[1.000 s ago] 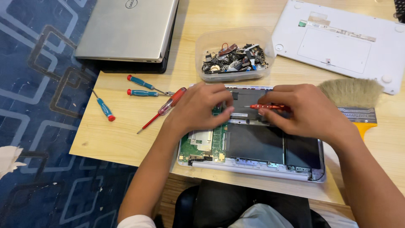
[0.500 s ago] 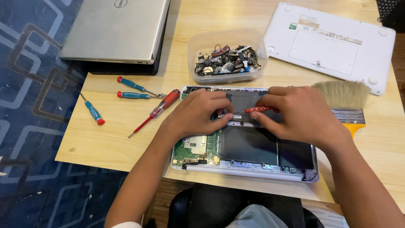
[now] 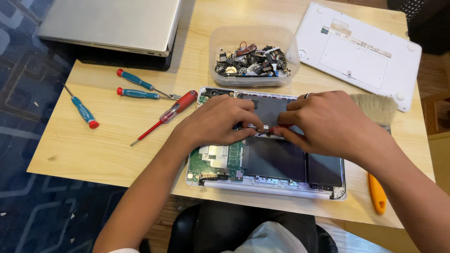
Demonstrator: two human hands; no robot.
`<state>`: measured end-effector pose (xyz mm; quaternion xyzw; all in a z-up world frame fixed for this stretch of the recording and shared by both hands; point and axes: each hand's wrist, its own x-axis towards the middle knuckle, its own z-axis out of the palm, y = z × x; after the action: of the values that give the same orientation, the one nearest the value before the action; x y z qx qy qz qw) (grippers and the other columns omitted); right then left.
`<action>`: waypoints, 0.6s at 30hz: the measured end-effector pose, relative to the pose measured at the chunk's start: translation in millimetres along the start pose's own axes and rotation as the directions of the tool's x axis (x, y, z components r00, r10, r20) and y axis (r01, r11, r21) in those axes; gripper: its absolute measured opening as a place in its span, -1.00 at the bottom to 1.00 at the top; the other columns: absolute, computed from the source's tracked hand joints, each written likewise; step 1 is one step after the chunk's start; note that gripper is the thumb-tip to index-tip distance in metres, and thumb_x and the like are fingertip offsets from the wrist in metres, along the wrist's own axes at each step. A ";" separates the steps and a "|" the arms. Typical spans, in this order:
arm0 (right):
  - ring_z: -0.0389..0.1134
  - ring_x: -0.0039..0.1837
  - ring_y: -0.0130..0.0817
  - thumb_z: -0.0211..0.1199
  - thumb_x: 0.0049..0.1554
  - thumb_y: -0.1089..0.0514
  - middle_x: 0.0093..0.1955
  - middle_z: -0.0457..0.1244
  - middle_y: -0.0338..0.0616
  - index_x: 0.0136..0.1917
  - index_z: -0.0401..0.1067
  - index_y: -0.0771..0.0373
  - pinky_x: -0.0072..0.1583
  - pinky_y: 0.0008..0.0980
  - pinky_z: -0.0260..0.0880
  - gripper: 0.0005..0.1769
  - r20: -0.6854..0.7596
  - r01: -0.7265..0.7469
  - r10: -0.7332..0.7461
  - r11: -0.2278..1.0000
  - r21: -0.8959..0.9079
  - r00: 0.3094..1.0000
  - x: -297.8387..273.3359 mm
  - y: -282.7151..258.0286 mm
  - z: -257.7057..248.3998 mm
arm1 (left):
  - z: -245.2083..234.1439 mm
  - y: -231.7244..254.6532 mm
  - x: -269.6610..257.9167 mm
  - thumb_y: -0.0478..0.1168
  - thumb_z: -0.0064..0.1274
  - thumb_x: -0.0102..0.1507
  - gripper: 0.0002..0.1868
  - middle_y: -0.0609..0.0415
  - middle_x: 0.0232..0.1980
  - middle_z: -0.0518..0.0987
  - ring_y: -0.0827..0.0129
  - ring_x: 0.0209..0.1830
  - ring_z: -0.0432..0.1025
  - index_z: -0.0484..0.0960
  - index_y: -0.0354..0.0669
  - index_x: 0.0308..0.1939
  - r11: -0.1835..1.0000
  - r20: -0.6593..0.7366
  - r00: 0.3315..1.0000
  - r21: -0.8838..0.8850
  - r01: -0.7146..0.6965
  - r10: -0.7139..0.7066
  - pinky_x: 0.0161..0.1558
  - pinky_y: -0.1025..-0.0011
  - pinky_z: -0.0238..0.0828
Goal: The person uses a red screwdriver to unscrew and remove a metal bracket from the internal chassis of a disassembled laptop. The person then uses the screwdriver to pry and lift a black battery pack from the laptop's interior.
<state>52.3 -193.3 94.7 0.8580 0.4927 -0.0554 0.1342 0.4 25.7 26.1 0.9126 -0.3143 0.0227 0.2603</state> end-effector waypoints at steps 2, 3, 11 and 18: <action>0.35 -0.27 -0.14 -0.08 0.20 -0.30 -0.36 0.29 -0.41 -0.22 0.46 -0.18 -0.32 -0.16 0.26 -0.62 0.030 0.002 -0.001 1.000 -0.018 1.000 3.2 -0.8 -3.4 | 0.2 -1.0 -0.3 -0.16 0.07 0.20 -0.86 0.24 -0.38 0.43 0.24 -0.41 0.42 0.68 0.22 -0.19 1.000 -0.001 1.000 -0.002 -0.016 0.016 -0.40 0.18 0.21; 0.35 -0.28 -0.15 -0.07 0.19 -0.29 -0.36 0.29 -0.42 -0.21 0.47 -0.19 -0.32 -0.18 0.26 -0.63 0.053 0.000 0.002 1.000 -0.028 0.999 4.7 -1.1 -4.7 | 0.2 -1.4 -0.4 -0.17 0.07 0.21 -0.84 0.22 -0.39 0.41 0.23 -0.45 0.40 0.68 0.22 -0.17 0.999 0.007 0.999 0.001 -0.034 0.034 -0.40 0.17 0.19; 0.36 -0.23 -0.15 -0.05 0.21 -0.27 -0.36 0.28 -0.43 -0.21 0.44 -0.19 -0.35 -0.16 0.28 -0.66 0.080 0.038 -0.028 0.991 -0.130 0.996 10.2 -5.2 -8.2 | 4.5 -3.7 -0.9 -0.17 0.01 0.21 -0.81 0.21 -0.39 0.41 0.16 -0.48 0.40 0.68 0.23 -0.17 0.998 -0.005 0.999 0.044 -0.049 0.050 -0.42 0.11 0.21; 0.33 -0.32 -0.16 -0.11 0.18 0.26 -0.31 0.24 -0.42 -0.23 0.39 -0.04 -0.39 -0.18 0.22 -0.69 0.283 0.143 -0.085 0.971 -0.191 0.955 26.9 -29.2 -28.1 | 4.1 -2.9 -3.3 -0.17 0.03 0.19 -0.91 0.23 -0.37 0.43 0.13 -0.45 0.40 0.64 0.13 -0.33 1.000 0.010 1.000 0.013 0.011 -0.011 -0.35 0.13 0.22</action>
<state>39.8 -149.0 110.4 0.7931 0.5217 -0.1285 0.2869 -1.0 27.5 20.6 0.9161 -0.3105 0.0189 0.2530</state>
